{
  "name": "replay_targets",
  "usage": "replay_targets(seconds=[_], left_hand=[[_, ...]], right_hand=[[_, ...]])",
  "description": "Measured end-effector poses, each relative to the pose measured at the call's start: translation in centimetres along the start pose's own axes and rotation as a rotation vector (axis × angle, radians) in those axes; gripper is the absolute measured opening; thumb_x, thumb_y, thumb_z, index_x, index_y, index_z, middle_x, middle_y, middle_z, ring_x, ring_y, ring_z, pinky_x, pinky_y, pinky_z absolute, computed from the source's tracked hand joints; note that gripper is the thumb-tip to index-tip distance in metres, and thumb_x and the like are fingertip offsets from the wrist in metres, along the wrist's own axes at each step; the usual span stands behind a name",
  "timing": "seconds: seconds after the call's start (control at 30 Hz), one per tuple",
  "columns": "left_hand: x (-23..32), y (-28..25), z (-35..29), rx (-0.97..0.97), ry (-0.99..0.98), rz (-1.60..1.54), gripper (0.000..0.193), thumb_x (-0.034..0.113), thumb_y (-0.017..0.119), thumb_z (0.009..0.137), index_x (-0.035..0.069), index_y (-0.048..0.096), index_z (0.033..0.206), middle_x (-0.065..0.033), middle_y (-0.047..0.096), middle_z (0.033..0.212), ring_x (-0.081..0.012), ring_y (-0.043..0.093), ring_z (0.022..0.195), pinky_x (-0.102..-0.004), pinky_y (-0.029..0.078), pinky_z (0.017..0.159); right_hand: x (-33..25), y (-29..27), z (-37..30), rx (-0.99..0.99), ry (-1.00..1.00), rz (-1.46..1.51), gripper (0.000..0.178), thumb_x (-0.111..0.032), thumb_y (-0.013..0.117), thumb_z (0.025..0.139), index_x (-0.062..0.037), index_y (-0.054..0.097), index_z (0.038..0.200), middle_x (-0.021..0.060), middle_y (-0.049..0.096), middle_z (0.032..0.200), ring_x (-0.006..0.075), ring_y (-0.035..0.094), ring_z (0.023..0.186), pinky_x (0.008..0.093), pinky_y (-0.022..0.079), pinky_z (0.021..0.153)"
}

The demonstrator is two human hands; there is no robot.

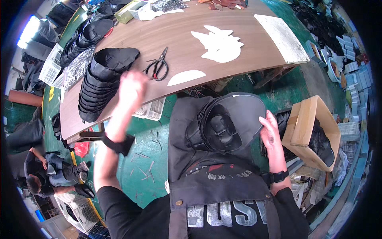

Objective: Assembling and trimming shoe components by hand using scissors in a factory setting.

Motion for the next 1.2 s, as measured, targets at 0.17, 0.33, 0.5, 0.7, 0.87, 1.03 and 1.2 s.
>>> replay_targets(seconds=[0.17,0.33,0.5,0.7,0.87,1.03,1.2], left_hand=[[14.9,3.1,-2.7,-0.257,-0.384,-0.918,0.037,0.035,0.068,0.084,0.008,0.067,0.109,-0.013,0.063,0.087,-0.0275,0.061,0.082,-0.036,0.049,0.074],[19.5,5.4,-4.1,-0.348,-0.651,-1.396,0.028,0.027,0.066,0.088,0.001,0.064,0.1,-0.0011,0.061,0.075,-0.0103,0.055,0.061,-0.0271,0.045,0.056],[19.2,6.0,-4.9,-0.114,-0.811,-1.912,0.013,0.011,0.063,0.091,0.004,0.06,0.101,0.0035,0.063,0.08,-0.0028,0.054,0.066,-0.0193,0.045,0.059],[19.0,4.7,-5.3,-0.088,-0.796,-1.903,0.01,0.009,0.066,0.089,0.005,0.058,0.092,0.0042,0.061,0.076,-0.0014,0.053,0.065,-0.0185,0.043,0.058],[20.5,4.2,-4.5,-0.023,-0.756,-2.027,0.013,0.011,0.068,0.087,0.006,0.058,0.081,0.0047,0.056,0.071,-0.001,0.049,0.06,-0.0172,0.04,0.052],[22.3,3.4,-4.3,-0.162,-0.781,-2.057,0.015,0.013,0.065,0.089,0.005,0.059,0.078,0.0027,0.057,0.071,-0.0018,0.048,0.056,-0.0167,0.038,0.05],[23.4,2.3,-3.7,-0.182,-0.58,-1.711,0.02,0.015,0.068,0.088,0.006,0.055,0.075,0.0062,0.052,0.066,-0.0004,0.044,0.056,-0.0192,0.035,0.047]], right_hand=[[-4.7,3.5,-2.4,-0.056,-0.148,0.133,0.044,-0.007,0.059,0.086,-0.0023,0.046,0.128,0.0076,0.057,0.12,0.0172,0.057,0.108,0.0317,0.046,0.094],[-5.9,4.9,-4.3,-0.15,-0.223,0.204,0.06,-0.013,0.059,0.086,0.0014,0.032,0.138,0.0164,0.047,0.134,0.0279,0.05,0.121,0.0411,0.041,0.104],[-4.7,4.6,-6.5,-0.436,-0.239,0.335,0.064,-0.022,0.062,0.086,-0.0011,0.033,0.14,0.0173,0.045,0.136,0.0311,0.049,0.122,0.0435,0.041,0.103],[2.4,4.7,-2.1,-0.39,0.129,0.12,0.033,-0.021,0.059,0.091,-0.0004,0.049,0.115,0.0137,0.061,0.108,0.0254,0.063,0.098,0.0349,0.053,0.083],[8.1,9.9,-3.5,-0.541,0.346,-0.212,0.025,-0.018,0.06,0.093,-0.0006,0.049,0.108,0.0151,0.064,0.093,0.0251,0.067,0.082,0.0344,0.056,0.073],[8.4,11.6,-3.7,-0.723,0.135,0.074,0.035,-0.019,0.066,0.09,-0.0009,0.046,0.113,0.0143,0.063,0.095,0.0245,0.066,0.085,0.036,0.055,0.075],[7.1,11.5,-3.8,-0.635,0.031,0.048,0.035,-0.021,0.066,0.089,-0.0016,0.049,0.114,0.0092,0.063,0.095,0.0197,0.064,0.084,0.0316,0.053,0.076]])
Point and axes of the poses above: each hand's wrist, its own z-axis towards the middle knuckle, its own y-axis out of the palm, x = y × z, the point moved 8 cm from there along z, towards the middle knuckle
